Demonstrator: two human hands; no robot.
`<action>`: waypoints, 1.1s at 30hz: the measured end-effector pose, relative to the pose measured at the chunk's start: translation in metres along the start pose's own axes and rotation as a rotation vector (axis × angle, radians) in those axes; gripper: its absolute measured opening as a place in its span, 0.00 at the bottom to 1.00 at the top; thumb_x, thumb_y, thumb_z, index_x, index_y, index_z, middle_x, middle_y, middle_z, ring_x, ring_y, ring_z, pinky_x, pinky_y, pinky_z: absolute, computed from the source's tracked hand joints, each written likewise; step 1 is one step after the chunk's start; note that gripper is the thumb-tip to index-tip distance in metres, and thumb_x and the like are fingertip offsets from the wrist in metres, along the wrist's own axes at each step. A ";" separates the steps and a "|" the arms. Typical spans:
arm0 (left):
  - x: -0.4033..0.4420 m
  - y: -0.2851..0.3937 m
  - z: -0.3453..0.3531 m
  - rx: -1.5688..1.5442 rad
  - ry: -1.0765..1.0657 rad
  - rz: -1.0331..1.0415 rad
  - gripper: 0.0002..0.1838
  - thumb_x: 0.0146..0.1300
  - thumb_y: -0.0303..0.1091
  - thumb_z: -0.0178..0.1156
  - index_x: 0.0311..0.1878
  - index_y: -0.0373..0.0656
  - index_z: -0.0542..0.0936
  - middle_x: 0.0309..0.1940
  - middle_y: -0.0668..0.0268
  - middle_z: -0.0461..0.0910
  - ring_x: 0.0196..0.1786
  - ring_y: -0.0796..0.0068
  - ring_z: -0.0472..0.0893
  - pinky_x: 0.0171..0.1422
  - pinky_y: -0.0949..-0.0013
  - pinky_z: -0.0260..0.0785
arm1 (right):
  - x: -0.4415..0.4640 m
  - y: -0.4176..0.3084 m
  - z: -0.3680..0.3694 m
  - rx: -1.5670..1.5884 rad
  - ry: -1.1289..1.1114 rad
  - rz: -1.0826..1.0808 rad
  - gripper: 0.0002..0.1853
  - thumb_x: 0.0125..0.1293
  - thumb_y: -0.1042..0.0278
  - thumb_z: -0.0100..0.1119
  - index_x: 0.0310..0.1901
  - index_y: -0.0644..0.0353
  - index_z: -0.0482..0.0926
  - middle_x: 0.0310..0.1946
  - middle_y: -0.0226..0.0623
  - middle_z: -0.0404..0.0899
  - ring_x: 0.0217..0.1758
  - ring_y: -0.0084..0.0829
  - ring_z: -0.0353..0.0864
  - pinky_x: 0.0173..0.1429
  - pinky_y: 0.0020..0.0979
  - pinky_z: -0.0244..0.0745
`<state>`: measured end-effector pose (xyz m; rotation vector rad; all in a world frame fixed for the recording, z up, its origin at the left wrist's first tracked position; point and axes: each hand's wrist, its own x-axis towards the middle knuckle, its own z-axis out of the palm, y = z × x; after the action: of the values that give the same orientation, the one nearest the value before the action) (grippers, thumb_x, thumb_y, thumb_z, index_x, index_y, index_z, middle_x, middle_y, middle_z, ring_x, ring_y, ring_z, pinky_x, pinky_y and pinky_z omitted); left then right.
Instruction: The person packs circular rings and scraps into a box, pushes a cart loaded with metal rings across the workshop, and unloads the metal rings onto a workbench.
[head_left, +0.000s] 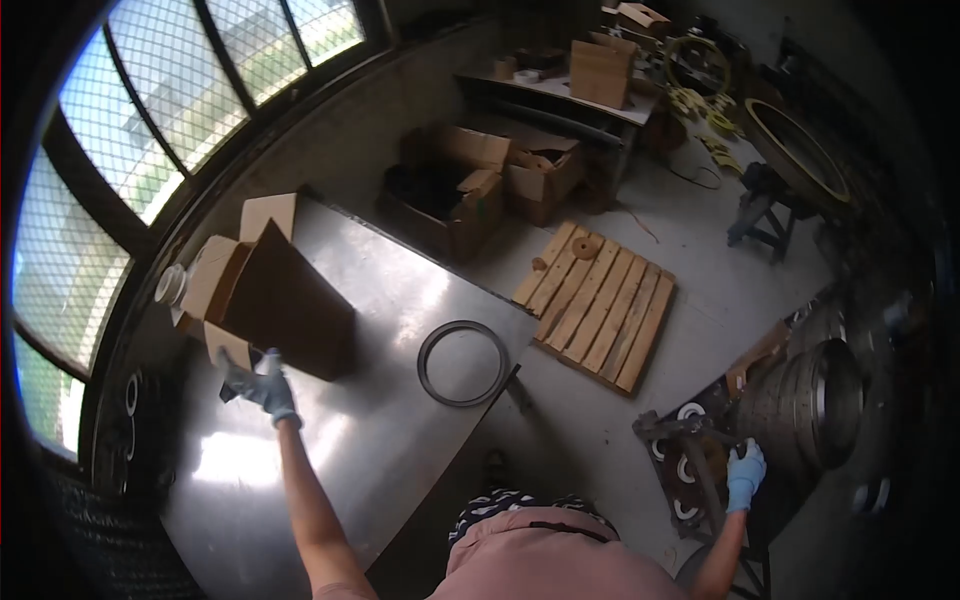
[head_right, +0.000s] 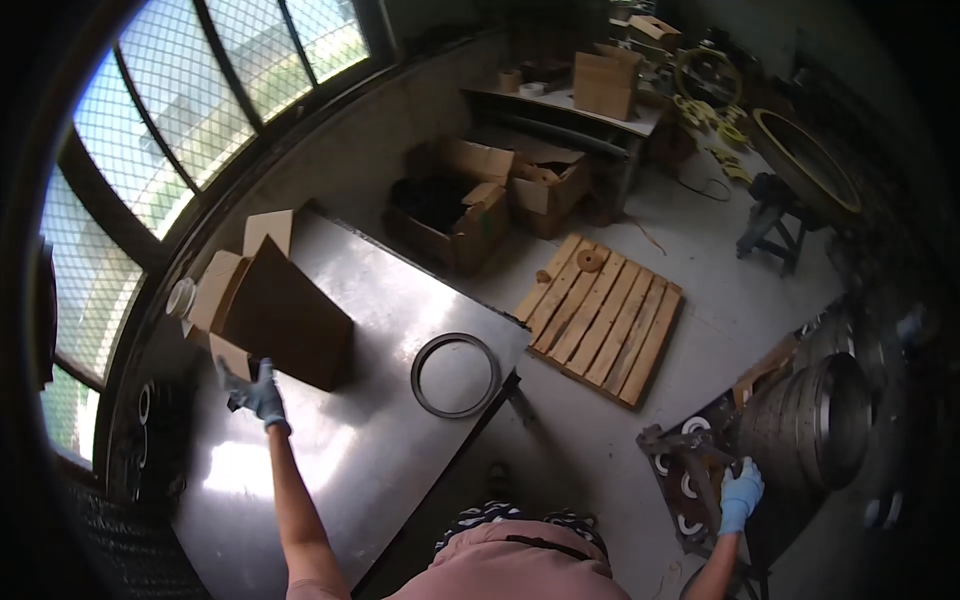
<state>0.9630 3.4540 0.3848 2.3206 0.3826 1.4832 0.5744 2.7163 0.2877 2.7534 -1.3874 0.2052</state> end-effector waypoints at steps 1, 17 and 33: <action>0.038 -0.018 0.009 0.028 0.037 -0.102 0.51 0.50 0.31 0.75 0.75 0.41 0.57 0.72 0.54 0.61 0.74 0.55 0.62 0.78 0.57 0.52 | 0.002 -0.007 -0.004 -0.071 -0.113 0.028 0.11 0.57 0.62 0.66 0.41 0.53 0.81 0.40 0.40 0.83 0.47 0.42 0.82 0.51 0.45 0.74; 0.277 0.190 0.223 -0.033 -0.438 0.195 0.27 0.65 0.55 0.61 0.46 0.36 0.85 0.31 0.52 0.85 0.35 0.64 0.84 0.38 0.58 0.71 | -0.063 -0.026 -0.018 -0.113 -0.048 0.051 0.10 0.44 0.64 0.66 0.30 0.49 0.76 0.31 0.35 0.77 0.41 0.40 0.77 0.49 0.42 0.68; -0.047 0.497 0.501 -1.162 -1.165 -0.222 0.12 0.64 0.28 0.66 0.49 0.32 0.84 0.42 0.68 0.84 0.38 0.81 0.80 0.44 0.76 0.73 | -0.027 -0.080 -0.007 -0.062 -0.352 0.401 0.14 0.57 0.53 0.63 0.28 0.57 0.76 0.22 0.41 0.79 0.28 0.46 0.80 0.37 0.47 0.71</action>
<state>1.4169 2.9111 0.3710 1.6237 -0.4323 -0.0432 0.6222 2.7865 0.2924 2.5160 -1.9835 -0.3214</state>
